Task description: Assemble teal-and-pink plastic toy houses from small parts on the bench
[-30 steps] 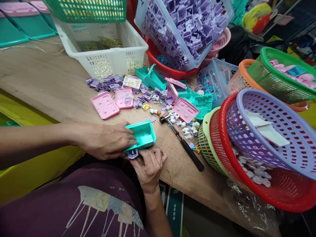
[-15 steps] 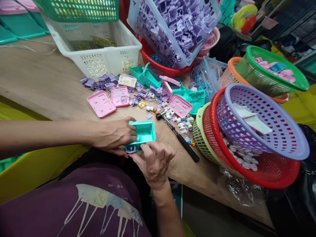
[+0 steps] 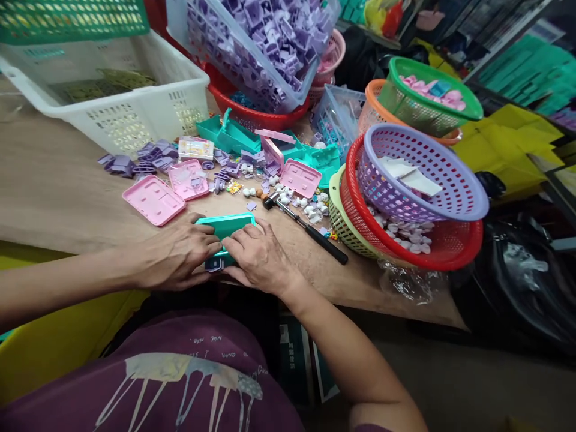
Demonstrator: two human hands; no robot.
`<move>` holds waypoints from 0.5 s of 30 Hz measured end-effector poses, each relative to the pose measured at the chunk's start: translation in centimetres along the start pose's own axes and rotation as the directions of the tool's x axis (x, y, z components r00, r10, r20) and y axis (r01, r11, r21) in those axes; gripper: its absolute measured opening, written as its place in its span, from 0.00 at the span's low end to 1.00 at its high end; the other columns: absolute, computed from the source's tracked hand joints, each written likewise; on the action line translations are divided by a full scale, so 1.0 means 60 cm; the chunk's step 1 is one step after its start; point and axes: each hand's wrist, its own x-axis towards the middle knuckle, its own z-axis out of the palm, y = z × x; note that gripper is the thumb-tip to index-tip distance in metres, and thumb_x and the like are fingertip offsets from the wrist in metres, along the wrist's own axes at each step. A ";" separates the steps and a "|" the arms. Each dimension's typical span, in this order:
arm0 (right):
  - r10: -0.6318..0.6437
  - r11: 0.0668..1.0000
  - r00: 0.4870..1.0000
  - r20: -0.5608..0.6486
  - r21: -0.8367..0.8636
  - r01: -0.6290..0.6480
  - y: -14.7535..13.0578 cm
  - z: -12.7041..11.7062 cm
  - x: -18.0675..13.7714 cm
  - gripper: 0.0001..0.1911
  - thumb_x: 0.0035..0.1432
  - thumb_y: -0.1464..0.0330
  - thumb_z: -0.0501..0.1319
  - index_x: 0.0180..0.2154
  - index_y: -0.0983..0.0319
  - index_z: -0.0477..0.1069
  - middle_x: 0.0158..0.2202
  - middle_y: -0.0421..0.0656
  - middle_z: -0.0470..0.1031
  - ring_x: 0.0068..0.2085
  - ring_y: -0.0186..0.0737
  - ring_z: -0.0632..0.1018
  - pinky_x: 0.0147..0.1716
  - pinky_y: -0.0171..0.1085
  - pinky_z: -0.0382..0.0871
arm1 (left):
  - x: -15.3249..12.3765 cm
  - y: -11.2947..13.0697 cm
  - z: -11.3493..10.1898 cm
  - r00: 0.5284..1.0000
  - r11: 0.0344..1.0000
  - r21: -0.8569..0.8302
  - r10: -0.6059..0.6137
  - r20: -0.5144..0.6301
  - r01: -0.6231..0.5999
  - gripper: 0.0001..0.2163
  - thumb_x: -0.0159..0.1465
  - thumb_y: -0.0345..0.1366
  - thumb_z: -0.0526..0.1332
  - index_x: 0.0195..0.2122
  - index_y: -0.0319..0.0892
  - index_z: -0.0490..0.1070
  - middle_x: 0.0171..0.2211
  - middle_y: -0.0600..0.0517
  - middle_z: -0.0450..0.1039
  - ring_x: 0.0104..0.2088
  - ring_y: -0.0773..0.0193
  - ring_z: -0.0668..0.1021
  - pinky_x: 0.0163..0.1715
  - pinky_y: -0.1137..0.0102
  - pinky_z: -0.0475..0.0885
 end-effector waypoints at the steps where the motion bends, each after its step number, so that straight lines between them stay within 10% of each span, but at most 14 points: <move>1: -0.003 1.000 1.000 0.004 -0.002 0.003 0.001 0.000 0.000 0.21 0.63 0.56 0.60 0.49 0.65 0.69 0.44 0.49 0.76 0.47 0.51 0.71 0.53 0.52 0.57 | 0.002 0.000 -0.002 1.000 1.000 0.009 0.006 0.014 -0.006 0.08 0.61 0.41 0.60 0.32 0.41 0.68 0.26 0.47 0.74 0.31 0.52 0.75 0.43 0.54 0.64; 15: -0.055 0.996 0.998 0.015 0.068 0.053 0.020 0.008 0.006 0.20 0.64 0.55 0.59 0.46 0.65 0.70 0.43 0.49 0.73 0.45 0.49 0.68 0.49 0.48 0.61 | 0.016 -0.013 -0.015 0.984 0.998 0.035 0.037 0.173 -0.044 0.12 0.64 0.45 0.58 0.37 0.40 0.69 0.28 0.46 0.75 0.32 0.53 0.76 0.36 0.60 0.62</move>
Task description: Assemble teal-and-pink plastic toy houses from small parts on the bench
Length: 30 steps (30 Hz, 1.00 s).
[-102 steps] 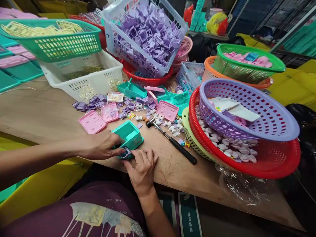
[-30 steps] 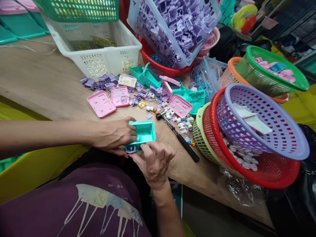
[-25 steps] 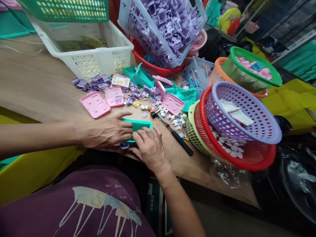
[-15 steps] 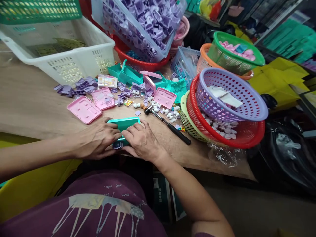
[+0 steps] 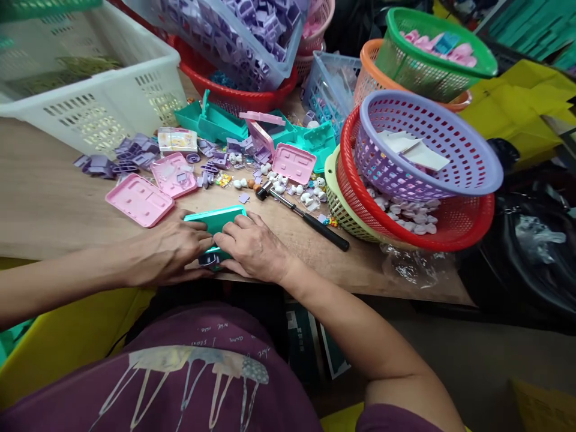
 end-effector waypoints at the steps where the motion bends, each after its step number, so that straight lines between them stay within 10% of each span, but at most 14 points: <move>1: -0.002 1.000 1.000 0.009 0.004 0.002 0.000 -0.001 0.000 0.21 0.63 0.54 0.60 0.46 0.65 0.70 0.43 0.50 0.73 0.44 0.49 0.68 0.48 0.48 0.61 | 0.001 -0.001 -0.001 1.000 1.000 0.007 -0.001 0.018 0.001 0.13 0.64 0.46 0.59 0.35 0.40 0.69 0.27 0.46 0.75 0.32 0.52 0.76 0.35 0.60 0.62; 12: 0.115 0.984 0.993 0.011 -0.141 -0.113 -0.013 -0.001 0.018 0.20 0.60 0.53 0.63 0.44 0.63 0.71 0.40 0.48 0.72 0.44 0.48 0.69 0.44 0.46 0.63 | 0.001 -0.014 0.006 0.995 1.000 0.004 -0.031 -0.094 0.031 0.10 0.62 0.42 0.59 0.30 0.41 0.69 0.27 0.47 0.74 0.32 0.53 0.76 0.37 0.59 0.64; 19: 0.208 0.968 0.924 -0.321 0.200 -0.149 -0.017 0.018 0.018 0.25 0.59 0.56 0.65 0.52 0.63 0.67 0.55 0.51 0.68 0.55 0.47 0.69 0.58 0.47 0.64 | -0.013 -0.029 0.017 0.934 0.999 0.025 0.039 -0.355 -0.032 0.08 0.63 0.38 0.60 0.42 0.42 0.69 0.39 0.47 0.75 0.43 0.53 0.76 0.61 0.43 0.53; 25: 0.313 0.938 0.854 -0.415 0.276 -0.210 -0.029 0.025 0.023 0.23 0.60 0.59 0.63 0.54 0.61 0.67 0.54 0.51 0.68 0.56 0.49 0.69 0.57 0.50 0.66 | -0.047 -0.041 0.041 0.869 0.996 -0.086 -0.052 -0.492 0.011 0.31 0.61 0.36 0.62 0.65 0.48 0.54 0.62 0.42 0.61 0.65 0.43 0.59 0.64 0.44 0.56; 30: 0.608 0.750 0.577 -0.546 0.156 -0.643 0.032 0.035 -0.025 0.25 0.65 0.59 0.56 0.58 0.65 0.64 0.58 0.57 0.65 0.60 0.54 0.66 0.59 0.57 0.62 | -0.055 -0.056 0.065 0.827 0.920 -0.377 -0.293 -0.480 0.108 0.51 0.58 0.49 0.66 0.71 0.46 0.29 0.70 0.37 0.41 0.68 0.37 0.53 0.63 0.44 0.61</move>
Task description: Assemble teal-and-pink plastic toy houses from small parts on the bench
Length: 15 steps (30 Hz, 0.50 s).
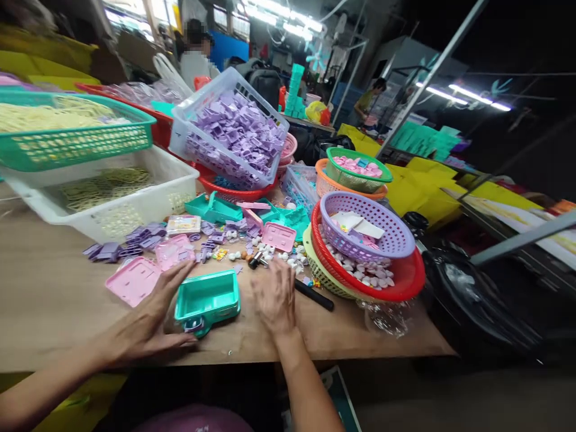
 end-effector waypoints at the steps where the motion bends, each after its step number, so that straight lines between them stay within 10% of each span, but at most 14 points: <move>1: 0.103 0.988 0.995 -0.009 -0.115 -0.104 0.020 0.001 -0.005 0.25 0.66 0.60 0.55 0.59 0.67 0.64 0.59 0.59 0.65 0.61 0.56 0.65 0.59 0.59 0.60 | -0.001 -0.005 0.006 0.999 0.999 -0.022 -0.039 0.016 0.040 0.51 0.59 0.50 0.65 0.71 0.46 0.27 0.70 0.37 0.41 0.68 0.36 0.55 0.63 0.43 0.61; 4: 0.284 0.918 0.953 0.104 -0.315 -0.239 0.054 0.006 -0.029 0.27 0.65 0.61 0.56 0.61 0.70 0.62 0.61 0.61 0.65 0.63 0.60 0.63 0.61 0.64 0.55 | 0.004 -0.016 0.028 0.995 0.996 -0.037 -0.074 0.061 0.076 0.48 0.61 0.48 0.63 0.71 0.47 0.29 0.70 0.39 0.44 0.67 0.36 0.57 0.63 0.41 0.61; 10: 0.192 0.966 0.943 0.270 -0.221 -0.133 0.018 0.003 -0.054 0.29 0.67 0.63 0.54 0.66 0.63 0.54 0.64 0.53 0.63 0.63 0.51 0.64 0.63 0.57 0.54 | 0.060 -0.009 0.052 0.986 0.988 -0.145 0.080 0.144 -0.058 0.43 0.61 0.47 0.63 0.71 0.52 0.36 0.70 0.43 0.48 0.67 0.40 0.60 0.63 0.45 0.63; 15: 0.318 0.896 0.947 0.045 -0.340 -0.285 0.047 -0.043 -0.060 0.20 0.68 0.63 0.53 0.58 0.59 0.68 0.60 0.54 0.66 0.60 0.53 0.66 0.55 0.56 0.63 | 0.085 -0.002 0.067 0.990 0.974 -0.214 0.101 0.101 -0.077 0.43 0.60 0.46 0.63 0.71 0.53 0.37 0.69 0.44 0.52 0.66 0.40 0.61 0.63 0.44 0.62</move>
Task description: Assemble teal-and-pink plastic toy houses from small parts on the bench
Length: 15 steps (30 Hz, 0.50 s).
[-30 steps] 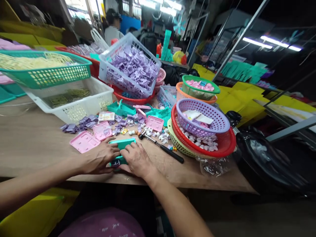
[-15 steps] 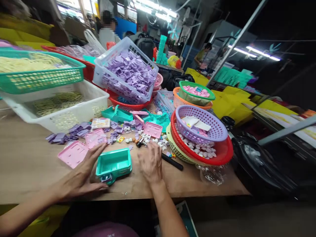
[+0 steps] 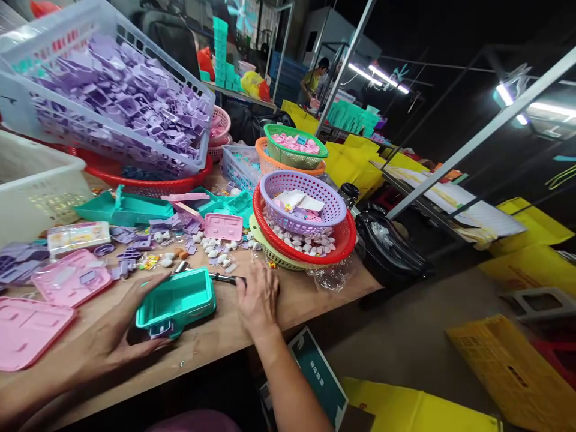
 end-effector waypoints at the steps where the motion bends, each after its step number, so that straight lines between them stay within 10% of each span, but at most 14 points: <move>1: 0.056 0.998 0.998 -0.037 -0.029 -0.057 0.014 -0.003 -0.002 0.19 0.68 0.62 0.53 0.57 0.60 0.69 0.59 0.55 0.67 0.58 0.55 0.67 0.53 0.57 0.65 | 0.001 0.000 0.002 1.000 1.000 -0.002 -0.006 -0.001 0.006 0.44 0.60 0.46 0.64 0.70 0.53 0.38 0.69 0.44 0.52 0.66 0.40 0.61 0.64 0.44 0.62; 15: -0.012 0.960 0.999 -0.053 0.278 0.026 0.067 -0.008 0.033 0.21 0.68 0.70 0.46 0.55 0.66 0.71 0.52 0.55 0.74 0.54 0.45 0.75 0.55 0.46 0.70 | 0.027 0.024 -0.001 0.987 0.983 -0.097 -0.148 0.060 0.154 0.41 0.60 0.45 0.66 0.69 0.52 0.43 0.66 0.41 0.55 0.64 0.43 0.65 0.61 0.48 0.66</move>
